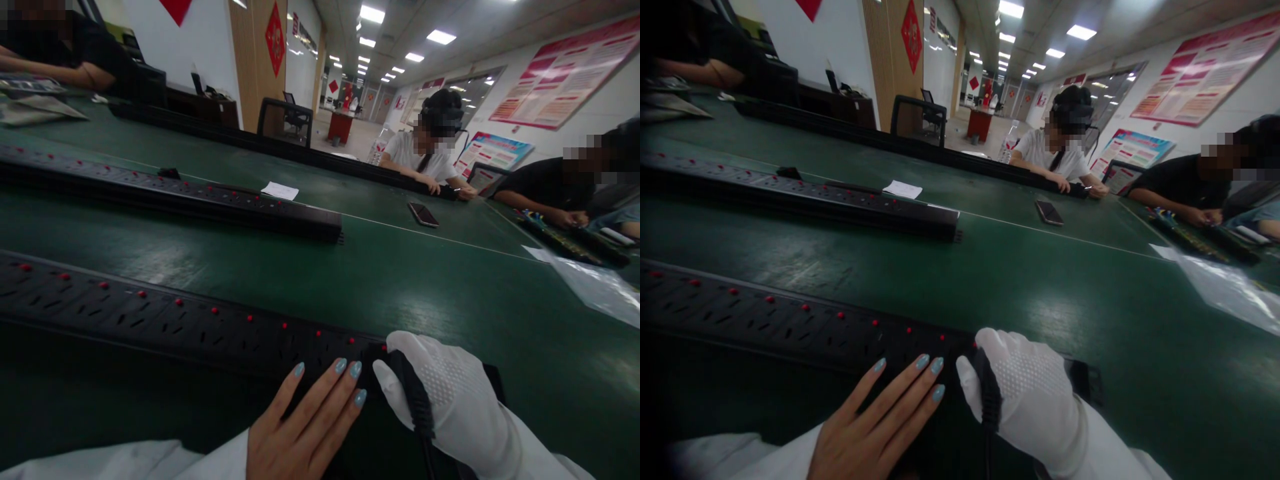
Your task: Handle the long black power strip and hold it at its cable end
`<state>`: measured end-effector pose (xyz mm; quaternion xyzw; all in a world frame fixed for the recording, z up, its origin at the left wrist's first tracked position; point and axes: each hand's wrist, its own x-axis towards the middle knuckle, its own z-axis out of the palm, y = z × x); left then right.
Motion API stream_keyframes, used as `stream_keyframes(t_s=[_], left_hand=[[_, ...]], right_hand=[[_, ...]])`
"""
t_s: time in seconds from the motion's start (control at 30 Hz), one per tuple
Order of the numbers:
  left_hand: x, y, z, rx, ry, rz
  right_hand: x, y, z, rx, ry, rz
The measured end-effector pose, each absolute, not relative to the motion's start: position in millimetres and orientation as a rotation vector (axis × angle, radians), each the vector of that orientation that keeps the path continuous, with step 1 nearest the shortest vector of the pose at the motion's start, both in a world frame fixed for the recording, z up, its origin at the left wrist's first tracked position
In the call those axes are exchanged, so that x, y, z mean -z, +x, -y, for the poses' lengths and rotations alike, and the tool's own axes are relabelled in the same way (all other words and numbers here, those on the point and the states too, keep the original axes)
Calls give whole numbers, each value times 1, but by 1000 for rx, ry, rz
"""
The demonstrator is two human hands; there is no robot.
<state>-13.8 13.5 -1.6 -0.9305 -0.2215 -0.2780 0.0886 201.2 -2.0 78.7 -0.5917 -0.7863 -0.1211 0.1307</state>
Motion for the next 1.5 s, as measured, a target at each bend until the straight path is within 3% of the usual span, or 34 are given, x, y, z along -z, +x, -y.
stream_keyframes(t_s=[1.5], left_hand=[[11, -9, -17, 963, -2573, 640]], right_hand=[[-80, 200, 2, 406, -1678, 2286]])
